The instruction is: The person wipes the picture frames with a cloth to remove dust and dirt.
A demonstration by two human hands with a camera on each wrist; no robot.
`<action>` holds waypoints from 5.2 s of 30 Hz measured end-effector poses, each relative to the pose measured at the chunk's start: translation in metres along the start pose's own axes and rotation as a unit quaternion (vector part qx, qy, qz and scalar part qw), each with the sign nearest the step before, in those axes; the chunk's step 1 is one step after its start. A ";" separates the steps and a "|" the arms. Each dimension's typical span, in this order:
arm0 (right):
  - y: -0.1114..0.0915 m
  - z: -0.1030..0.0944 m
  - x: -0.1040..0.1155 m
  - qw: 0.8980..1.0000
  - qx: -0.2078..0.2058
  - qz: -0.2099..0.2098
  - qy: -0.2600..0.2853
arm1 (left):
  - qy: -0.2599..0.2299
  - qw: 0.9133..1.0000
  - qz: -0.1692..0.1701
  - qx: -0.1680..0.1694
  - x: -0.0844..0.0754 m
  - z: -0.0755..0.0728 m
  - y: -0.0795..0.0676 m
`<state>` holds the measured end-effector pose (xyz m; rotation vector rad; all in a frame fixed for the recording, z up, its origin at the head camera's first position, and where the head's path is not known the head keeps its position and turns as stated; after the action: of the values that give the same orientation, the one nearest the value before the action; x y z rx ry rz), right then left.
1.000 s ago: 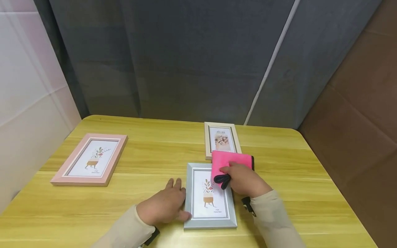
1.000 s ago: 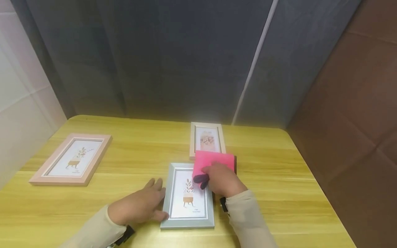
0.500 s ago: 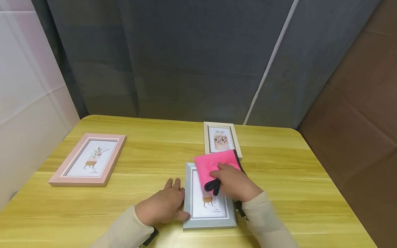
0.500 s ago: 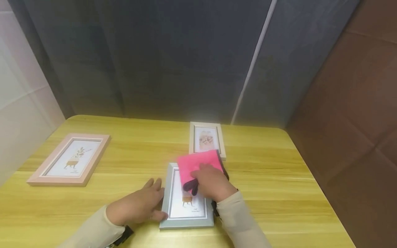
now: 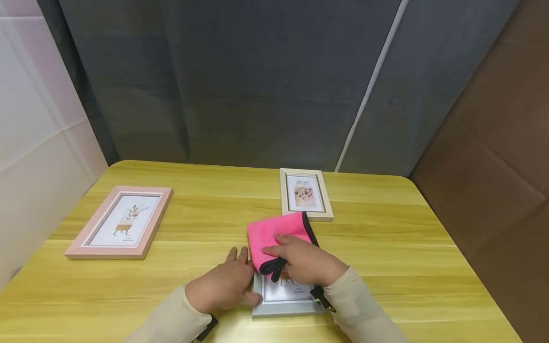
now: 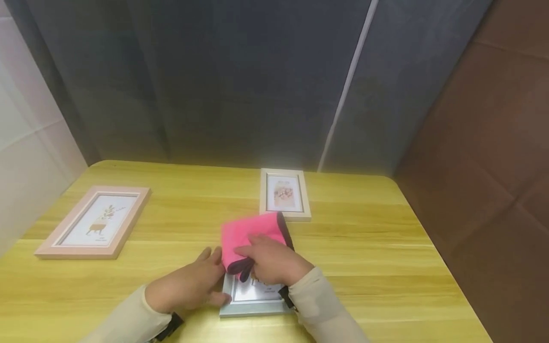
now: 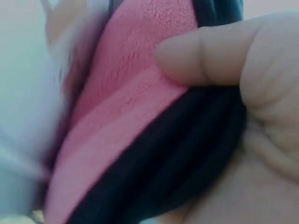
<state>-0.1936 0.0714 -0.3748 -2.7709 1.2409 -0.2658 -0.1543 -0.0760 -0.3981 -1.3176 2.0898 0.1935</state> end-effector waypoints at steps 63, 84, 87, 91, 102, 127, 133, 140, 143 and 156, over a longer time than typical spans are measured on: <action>0.000 -0.005 0.000 0.999 -0.027 0.004 -0.022 | -0.011 1.000 -0.008 0.007 -0.002 0.000 0.000; 0.002 -0.003 -0.010 0.999 -0.037 0.005 0.005 | -0.008 1.000 0.007 0.005 0.001 -0.001 -0.002; 0.000 -0.003 -0.011 0.999 -0.038 0.006 0.006 | -0.013 1.000 0.017 0.006 0.003 -0.001 -0.002; -0.002 -0.005 -0.006 1.000 -0.029 -0.005 0.007 | -0.020 0.999 0.024 0.010 0.008 -0.002 -0.008; -0.055 0.007 0.032 0.988 -0.001 -0.146 -0.045 | 0.059 0.998 0.025 -0.024 0.008 0.001 -0.016; -0.027 0.006 0.034 0.990 0.046 -0.087 -0.101 | 0.080 0.996 -0.031 -0.027 0.003 0.002 -0.010; -0.051 0.011 0.050 0.985 0.030 -0.106 -0.132 | 0.098 0.994 -0.024 -0.032 0.004 0.003 -0.012; -0.013 0.005 0.046 0.985 0.021 0.000 -0.168 | 0.051 0.998 -0.021 -0.027 0.006 0.001 -0.013; 0.007 0.003 0.033 0.988 0.039 0.045 -0.144 | 0.051 0.998 -0.033 -0.014 0.007 0.000 -0.013; -0.042 0.007 0.043 0.989 0.048 -0.116 -0.079 | 0.082 0.996 -0.010 -0.043 0.004 0.001 -0.014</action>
<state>-0.1332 0.0676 -0.3696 -2.7887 0.8471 -0.1161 -0.1431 -0.0859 -0.3984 -1.4476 2.2258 0.1728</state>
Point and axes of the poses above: each hand's wrist, its own y-axis towards the middle knuckle, its own z-axis out of the palm, x = y × z, the point moved 5 cm from there along y, towards the middle knuckle, and after that the axes turned 13 degrees about -y, right-handed, at the moved point
